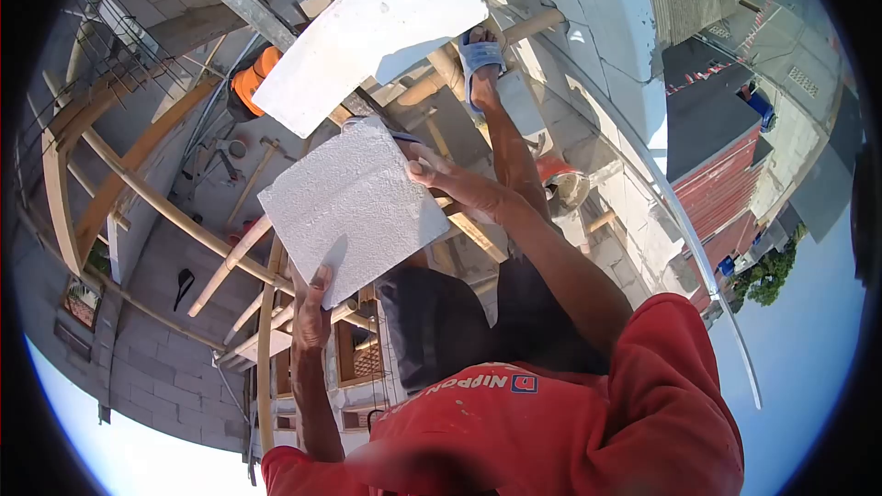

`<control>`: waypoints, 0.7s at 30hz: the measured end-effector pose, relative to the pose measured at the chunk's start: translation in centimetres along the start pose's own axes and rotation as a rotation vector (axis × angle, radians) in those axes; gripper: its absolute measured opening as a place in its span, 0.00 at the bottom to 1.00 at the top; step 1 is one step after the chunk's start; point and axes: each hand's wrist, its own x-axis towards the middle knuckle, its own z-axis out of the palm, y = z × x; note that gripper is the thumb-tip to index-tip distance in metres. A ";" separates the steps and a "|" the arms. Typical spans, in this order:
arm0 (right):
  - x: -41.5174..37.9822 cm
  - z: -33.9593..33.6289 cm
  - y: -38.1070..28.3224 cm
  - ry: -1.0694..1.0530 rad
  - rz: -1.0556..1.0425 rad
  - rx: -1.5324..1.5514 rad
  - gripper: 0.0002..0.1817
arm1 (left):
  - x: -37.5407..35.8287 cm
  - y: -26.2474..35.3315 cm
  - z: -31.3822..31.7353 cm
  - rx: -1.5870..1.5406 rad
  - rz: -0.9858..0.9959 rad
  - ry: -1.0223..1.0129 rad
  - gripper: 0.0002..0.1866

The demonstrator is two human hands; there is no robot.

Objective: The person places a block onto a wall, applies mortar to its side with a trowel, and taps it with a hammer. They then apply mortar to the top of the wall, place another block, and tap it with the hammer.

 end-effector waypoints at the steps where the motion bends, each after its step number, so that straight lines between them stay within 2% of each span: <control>1: -2.0 -0.4 0.0 0.008 -0.069 -0.032 0.60 | 0.2 1.6 2.2 0.105 0.049 -0.079 0.52; 2: -3.7 -1.2 0.0 0.022 -0.135 -0.063 0.61 | 0.6 3.1 4.2 0.193 0.053 -0.118 0.54; 5: -6.4 -4.7 1.7 0.062 -0.095 0.186 0.59 | 2.5 5.4 9.5 0.383 0.049 -0.207 0.59; 6: -7.8 -5.8 0.9 0.109 -0.086 0.148 0.57 | 3.2 5.8 11.0 0.432 0.044 -0.225 0.60; 9: -8.2 -8.3 3.4 0.128 -0.297 0.367 0.54 | 7.7 6.5 13.9 0.476 -0.007 -0.342 0.61; 10: -8.8 -8.5 3.6 0.241 -0.362 0.416 0.50 | 8.5 7.7 15.1 0.528 -0.115 -0.366 0.58; 13: -9.8 -9.1 3.3 0.365 -0.491 0.630 0.47 | 14.3 8.6 17.9 0.450 -0.241 -0.491 0.48; 14: -11.1 -9.3 2.0 0.350 -0.514 0.705 0.51 | 16.6 8.8 18.9 0.569 -0.214 -0.523 0.48; 16: -10.8 -11.1 2.2 0.584 -0.539 0.666 0.55 | 20.1 9.9 22.5 0.921 -0.003 -0.458 0.51; 19: -11.3 -15.1 1.2 0.862 -0.582 0.547 0.63 | 26.5 11.6 25.1 1.477 0.455 -0.135 0.57; 20: -12.1 -16.6 0.5 0.936 -0.503 0.494 0.68 | 28.1 12.1 25.6 1.553 0.425 -0.043 0.59; 21: -12.1 -18.4 0.6 1.084 -0.411 0.344 0.69 | 29.6 12.5 26.1 1.626 0.392 0.054 0.60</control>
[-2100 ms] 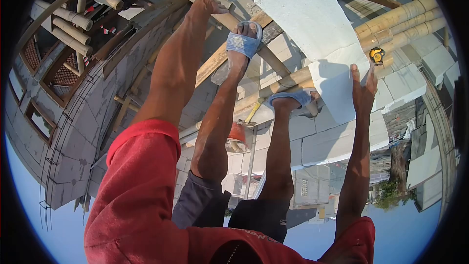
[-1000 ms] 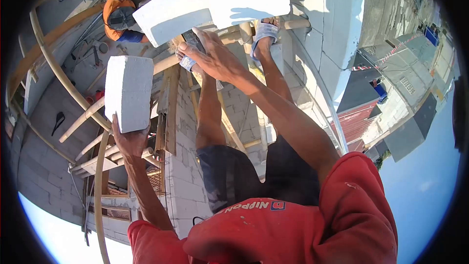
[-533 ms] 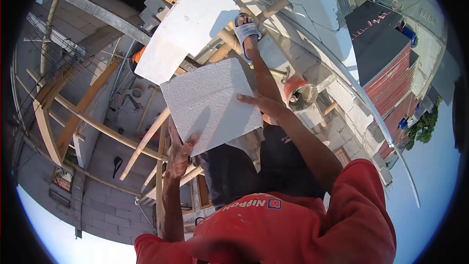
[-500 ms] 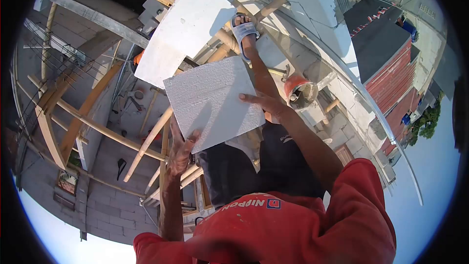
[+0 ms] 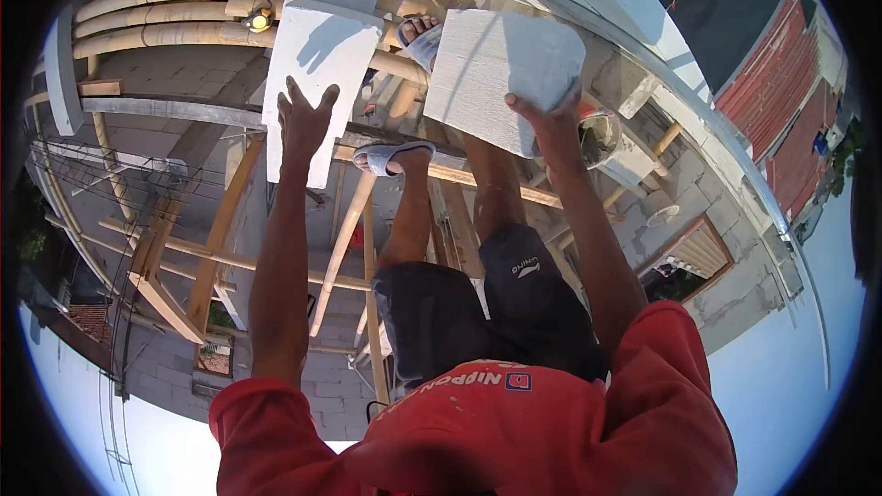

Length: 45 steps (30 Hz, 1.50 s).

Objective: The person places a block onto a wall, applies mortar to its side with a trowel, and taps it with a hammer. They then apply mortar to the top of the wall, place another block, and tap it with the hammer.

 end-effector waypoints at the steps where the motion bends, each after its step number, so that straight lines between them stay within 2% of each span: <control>1: 1.6 -0.8 0.3 0.106 -0.022 -0.190 0.69 | 1.7 -0.2 0.8 -0.020 -0.095 0.026 0.63; 4: 6.4 -2.8 1.6 0.295 -0.055 -0.628 0.73 | 4.9 0.9 2.1 -0.353 -0.524 -0.012 0.70; 6: 8.9 -3.8 3.0 0.336 -0.046 -0.800 0.73 | 5.5 1.8 2.5 -0.607 -0.552 -0.150 0.72; 9: 12.2 -4.6 5.1 0.318 -0.004 -0.918 0.69 | 7.9 1.0 4.7 -0.751 -0.505 -0.240 0.71; 12: 15.0 -4.2 8.1 0.271 0.022 -0.997 0.67 | 8.3 2.6 6.2 -0.754 -0.785 -0.025 0.75; 13: 15.9 -3.7 8.7 0.247 0.060 -0.972 0.68 | 7.9 4.2 5.9 -0.609 -0.836 0.085 0.76; 15: 18.4 -3.6 12.2 0.161 0.101 -0.941 0.68 | 8.3 4.2 6.4 -0.579 -0.851 0.121 0.76; 18: 21.2 -2.8 19.7 0.280 -0.045 -1.234 0.70 | 8.1 3.5 7.3 -0.738 -0.786 0.185 0.76; 20: 21.2 -2.9 22.9 0.341 -0.088 -1.370 0.70 | 8.2 3.4 7.1 -0.702 -0.806 0.166 0.77; 23: 22.5 -3.4 26.2 0.386 -0.172 -1.376 0.72 | 7.8 3.4 7.2 -0.705 -0.736 0.150 0.77; 26: 20.4 -3.2 18.7 0.192 -0.034 -1.274 0.72 | 7.4 3.5 7.2 -0.689 -0.760 0.145 0.78; 30: 23.8 -4.2 23.2 0.306 -0.175 -1.151 0.76 | 8.3 2.4 7.9 -0.570 -0.751 0.131 0.81; 31: 22.2 -3.7 19.2 0.198 -0.016 -1.149 0.75 | 8.0 2.8 7.4 -0.557 -0.754 0.120 0.81; 32: 23.5 -3.9 22.7 0.355 -0.256 -1.175 0.74 | 7.8 2.7 7.2 -0.535 -0.743 0.123 0.80; 34: 20.0 -2.4 14.7 0.228 -0.012 -1.151 0.69 | 8.5 1.2 8.1 -0.546 -0.700 0.116 0.79; 36: 18.3 -1.8 12.4 0.246 0.015 -1.112 0.69 | 8.5 1.3 7.3 -0.557 -0.705 0.053 0.78; 40: 17.5 -1.8 14.0 0.263 0.018 -1.031 0.69 | 9.1 1.3 6.3 -0.615 -0.688 -0.044 0.81; 44: 16.9 -2.6 16.1 0.242 -0.013 -0.954 0.69 | 10.9 -1.2 7.0 -0.525 -0.669 -0.130 0.82; 45: 16.6 -2.7 14.9 0.190 0.056 -0.908 0.69 | 11.0 -1.2 7.0 -0.525 -0.666 -0.130 0.81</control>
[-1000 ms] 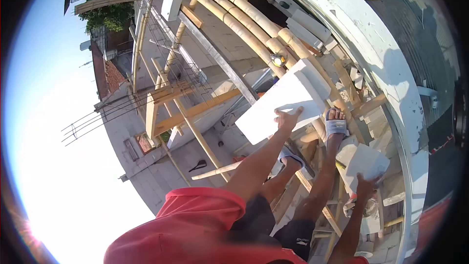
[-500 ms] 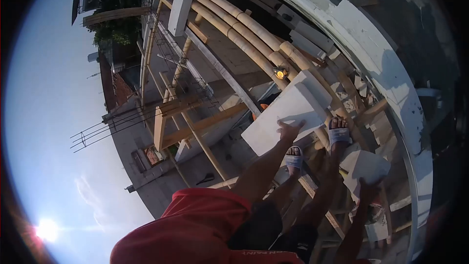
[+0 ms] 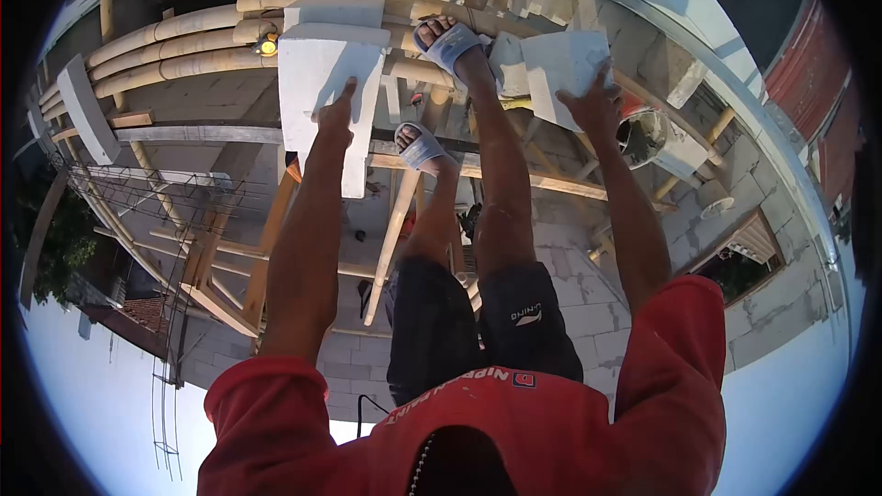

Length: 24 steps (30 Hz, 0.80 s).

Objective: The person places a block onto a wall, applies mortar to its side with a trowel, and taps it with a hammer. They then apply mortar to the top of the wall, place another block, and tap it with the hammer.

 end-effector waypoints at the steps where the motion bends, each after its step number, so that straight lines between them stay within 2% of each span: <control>1: 0.2 -0.2 -0.2 0.005 0.004 0.014 0.69 | -0.1 0.2 0.0 0.001 0.002 0.000 0.80; 6: -0.4 0.0 -1.6 -0.007 0.127 0.105 0.70 | -1.5 0.8 -0.4 -0.023 -0.004 -0.023 0.70; 10: -1.5 1.8 -4.2 0.053 0.263 0.131 0.69 | -1.2 0.9 -0.2 -0.046 0.007 -0.021 0.66; 16: -4.1 5.6 -4.2 0.058 0.294 0.212 0.69 | -3.2 1.7 0.1 -0.074 0.015 -0.026 0.59; 19: -4.8 7.4 -4.5 0.139 0.296 0.123 0.69 | -4.3 2.1 0.4 -0.098 0.019 -0.016 0.55; 24: -5.4 8.5 -5.1 0.115 0.331 0.213 0.68 | -5.6 2.6 0.4 -0.106 0.023 -0.044 0.52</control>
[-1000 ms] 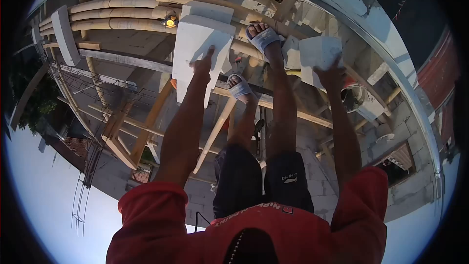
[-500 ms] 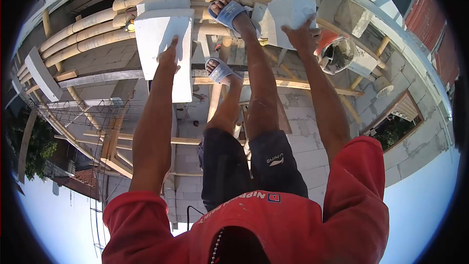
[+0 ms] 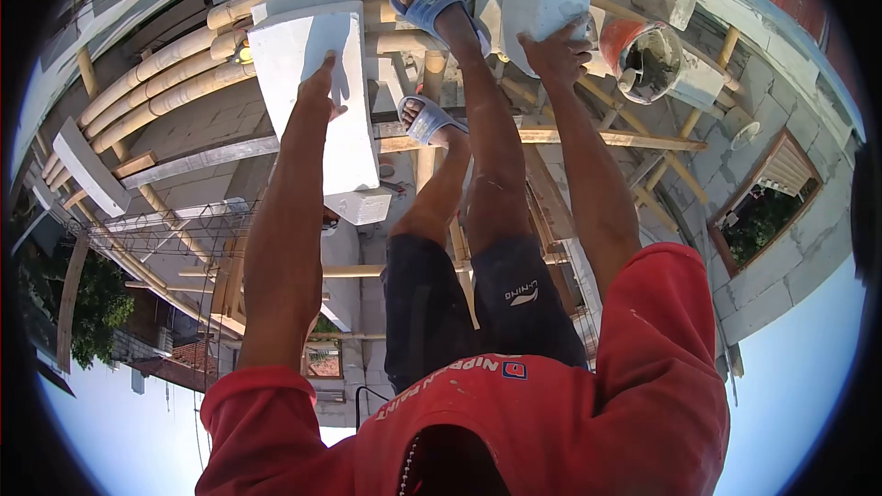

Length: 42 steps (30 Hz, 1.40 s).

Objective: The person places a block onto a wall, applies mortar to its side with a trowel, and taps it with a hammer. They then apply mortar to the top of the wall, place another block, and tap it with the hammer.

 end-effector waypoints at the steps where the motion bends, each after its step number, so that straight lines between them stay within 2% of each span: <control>1: -0.1 0.1 -0.3 -0.001 0.002 0.010 0.68 | -0.1 0.2 -0.1 -0.009 -0.005 0.000 0.52; 4: 0.0 0.7 -0.3 0.020 0.019 0.014 0.68 | -0.1 0.1 0.1 -0.019 0.014 -0.004 0.51; 7: 0.2 0.7 -0.4 0.037 0.025 0.004 0.68 | 0.1 0.2 -0.5 0.002 0.004 -0.106 0.57; 8: 0.2 0.6 -0.5 0.009 0.036 -0.002 0.68 | 0.0 0.1 -0.3 -0.025 0.003 -0.067 0.57; 13: 0.7 -0.6 -0.2 -0.055 0.062 0.035 0.68 | 1.8 0.1 0.0 0.028 -0.017 -0.127 0.61; 15: 0.7 0.2 -0.4 -0.053 0.032 0.016 0.70 | 1.3 0.2 -0.2 -0.006 -0.055 0.042 0.63; 16: 0.5 0.7 -0.2 -0.056 0.020 0.024 0.70 | 1.2 -0.2 -0.4 -0.002 -0.043 0.058 0.62; 20: 1.2 1.1 -0.2 -0.033 0.026 0.034 0.72 | 1.8 0.0 -1.0 0.123 0.031 -0.111 0.60; 23: 1.4 0.7 -0.2 -0.061 0.018 0.039 0.73 | 0.8 0.1 -0.3 0.116 0.037 0.028 0.60; 28: 1.0 0.7 -0.2 -0.024 0.027 0.057 0.74 | 0.7 0.3 -0.2 0.129 -0.005 0.035 0.62; 32: 2.0 1.2 -0.1 -0.052 0.031 0.011 0.80 | 0.2 0.0 -0.2 0.121 0.039 0.030 0.57; 38: 1.7 1.1 0.0 -0.042 0.027 0.033 0.80 | 0.3 0.2 0.1 0.031 -0.008 0.053 0.55; 41: 1.5 0.7 -0.2 -0.058 0.029 0.027 0.80 | 0.9 0.0 0.3 0.049 0.035 0.050 0.51; 42: 1.4 0.7 -0.3 -0.054 0.036 0.025 0.78 | 1.0 0.0 0.2 0.064 0.023 0.048 0.53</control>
